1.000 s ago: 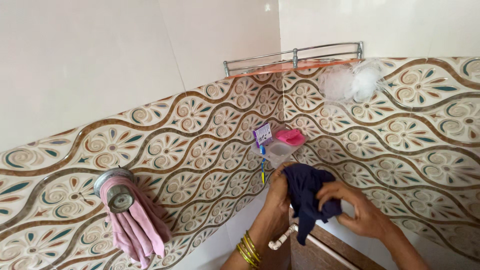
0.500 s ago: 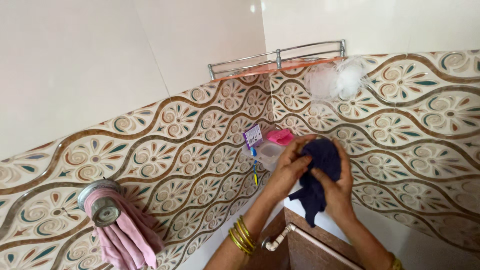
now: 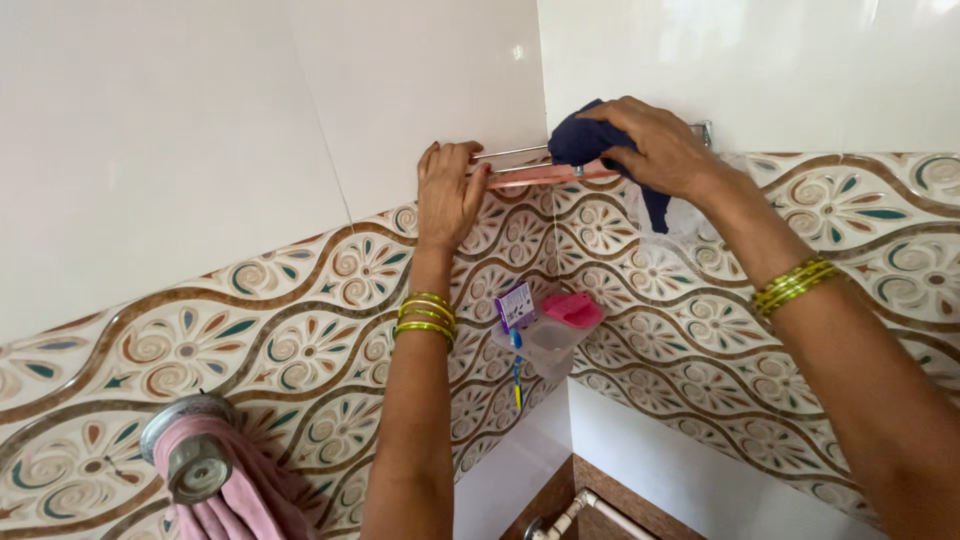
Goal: The person wipes a metal towel rack mounted on a tiled bathroom wall using a dark blue cloth. They repeatedly rub the cloth along the horizontal bars and the wall area immediately surrounding the rack.
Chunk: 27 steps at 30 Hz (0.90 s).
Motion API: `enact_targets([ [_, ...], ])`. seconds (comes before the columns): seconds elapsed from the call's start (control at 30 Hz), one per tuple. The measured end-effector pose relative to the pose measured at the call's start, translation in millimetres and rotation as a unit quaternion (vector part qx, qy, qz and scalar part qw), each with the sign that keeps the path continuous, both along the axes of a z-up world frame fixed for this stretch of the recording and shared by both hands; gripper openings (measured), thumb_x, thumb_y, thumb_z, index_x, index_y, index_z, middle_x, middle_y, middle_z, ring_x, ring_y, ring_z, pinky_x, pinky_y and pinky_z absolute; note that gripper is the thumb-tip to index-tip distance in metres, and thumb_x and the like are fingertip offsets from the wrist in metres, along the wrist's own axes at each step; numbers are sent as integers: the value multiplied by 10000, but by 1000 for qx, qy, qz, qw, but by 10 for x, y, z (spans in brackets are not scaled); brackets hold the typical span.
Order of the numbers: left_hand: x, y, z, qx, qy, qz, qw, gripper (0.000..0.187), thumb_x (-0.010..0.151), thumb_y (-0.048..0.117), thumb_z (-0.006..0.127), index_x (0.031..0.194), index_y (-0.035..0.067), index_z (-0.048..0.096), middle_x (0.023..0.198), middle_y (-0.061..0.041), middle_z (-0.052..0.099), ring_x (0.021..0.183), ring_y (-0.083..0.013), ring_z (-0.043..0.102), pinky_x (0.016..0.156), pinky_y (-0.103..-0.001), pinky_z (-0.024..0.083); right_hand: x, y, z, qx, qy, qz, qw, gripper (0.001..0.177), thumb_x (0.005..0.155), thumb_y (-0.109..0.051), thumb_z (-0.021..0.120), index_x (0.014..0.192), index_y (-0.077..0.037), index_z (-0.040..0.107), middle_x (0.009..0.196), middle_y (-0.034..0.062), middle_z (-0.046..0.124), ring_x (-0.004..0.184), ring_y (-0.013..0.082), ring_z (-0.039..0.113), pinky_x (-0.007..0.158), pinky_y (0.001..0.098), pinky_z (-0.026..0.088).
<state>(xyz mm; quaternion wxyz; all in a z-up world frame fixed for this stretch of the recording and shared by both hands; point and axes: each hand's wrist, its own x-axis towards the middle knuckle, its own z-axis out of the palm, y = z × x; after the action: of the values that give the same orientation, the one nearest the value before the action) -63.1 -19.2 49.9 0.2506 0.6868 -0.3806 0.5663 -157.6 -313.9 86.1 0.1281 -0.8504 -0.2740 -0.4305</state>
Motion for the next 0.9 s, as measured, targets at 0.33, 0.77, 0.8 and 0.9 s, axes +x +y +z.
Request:
enact_targets([
  [0.33, 183, -114, -130, -75, -83, -2, 994, 383, 1052, 352, 417, 1140, 54, 641, 929, -106, 590, 971, -294, 590, 1185, -474, 337, 111, -592, -120, 135, 12, -4, 991, 316, 956, -195, 744, 1224, -58, 648, 1073, 108, 734, 945, 217, 700, 835, 366, 551],
  [0.77, 181, -120, -166, -84, -78, -4, 993, 387, 1062, 351, 391, 1107, 56, 637, 932, -105, 592, 967, -286, 594, 1181, -476, 350, 590, -675, -241, 144, -157, 52, 976, 304, 1114, -276, 607, 1060, 13, 686, 846, 124, 683, 743, 197, 628, 681, 353, 499],
  [0.8, 187, -122, -159, -84, -86, -2, 993, 383, 1052, 344, 391, 1107, 55, 636, 934, -109, 588, 972, -292, 590, 1177, -477, 350, 628, -770, -244, 175, -162, 72, 968, 294, 1117, -226, 590, 1037, 46, 668, 819, 126, 651, 728, 195, 578, 664, 360, 464],
  [0.9, 202, -118, -138, -87, -97, 5, 991, 368, 1026, 324, 394, 1102, 54, 632, 936, -116, 579, 978, -303, 584, 1173, -479, 354, 709, -791, -242, 219, -178, 54, 958, 292, 1141, -184, 573, 1004, 57, 665, 733, 120, 588, 688, 170, 507, 678, 353, 426],
])
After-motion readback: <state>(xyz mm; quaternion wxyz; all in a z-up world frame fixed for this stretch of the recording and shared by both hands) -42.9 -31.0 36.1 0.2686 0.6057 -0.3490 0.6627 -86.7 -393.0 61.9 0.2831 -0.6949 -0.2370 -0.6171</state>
